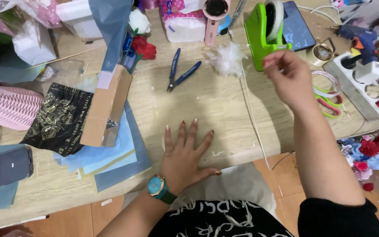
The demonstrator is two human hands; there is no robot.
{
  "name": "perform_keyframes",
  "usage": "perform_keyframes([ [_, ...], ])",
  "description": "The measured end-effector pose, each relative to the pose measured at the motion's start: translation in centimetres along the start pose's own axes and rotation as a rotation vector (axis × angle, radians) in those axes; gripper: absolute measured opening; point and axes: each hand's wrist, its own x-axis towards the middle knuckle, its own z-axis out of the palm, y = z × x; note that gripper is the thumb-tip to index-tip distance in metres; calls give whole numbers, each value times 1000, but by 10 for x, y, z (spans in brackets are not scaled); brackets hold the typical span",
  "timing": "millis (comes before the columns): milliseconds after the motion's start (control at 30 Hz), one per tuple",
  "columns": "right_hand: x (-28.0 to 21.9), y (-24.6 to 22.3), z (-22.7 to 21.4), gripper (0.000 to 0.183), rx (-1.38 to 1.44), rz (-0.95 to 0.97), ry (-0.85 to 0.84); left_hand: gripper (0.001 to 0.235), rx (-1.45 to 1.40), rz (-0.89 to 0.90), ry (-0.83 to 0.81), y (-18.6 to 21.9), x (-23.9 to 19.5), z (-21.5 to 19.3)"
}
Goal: The person smooths a sheet of translucent paper on a table, then picks up a bouquet of artificial flowers wrapped in blue paper. They use a blue pen to mark the wrapping paper and then use scissors to trim the excess paper around the bouquet.
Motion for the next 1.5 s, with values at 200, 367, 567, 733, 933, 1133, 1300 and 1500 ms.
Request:
perform_keyframes([
  [200,51,5,-50,30,-427,226,82,90,72,46,254,-12,24,-24],
  [367,66,-25,-40,23,-444,391,-14,77,100,98,405,-3,77,-53],
  [567,91,-45,-45,41,-566,678,-91,62,73,158,536,10,158,-41],
  [733,100,-56,-45,51,-631,752,-139,54,-25,142,512,30,226,-13],
  [933,84,-8,-61,46,-658,536,-28,83,-71,-33,537,45,293,36],
  [1133,61,-1,-63,36,-390,560,-28,54,-22,32,730,39,310,63],
  [1300,50,4,-62,27,-321,549,-8,27,-5,73,914,42,306,52],
  [1500,40,15,-55,27,-413,532,-18,16,47,64,1018,43,309,54],
])
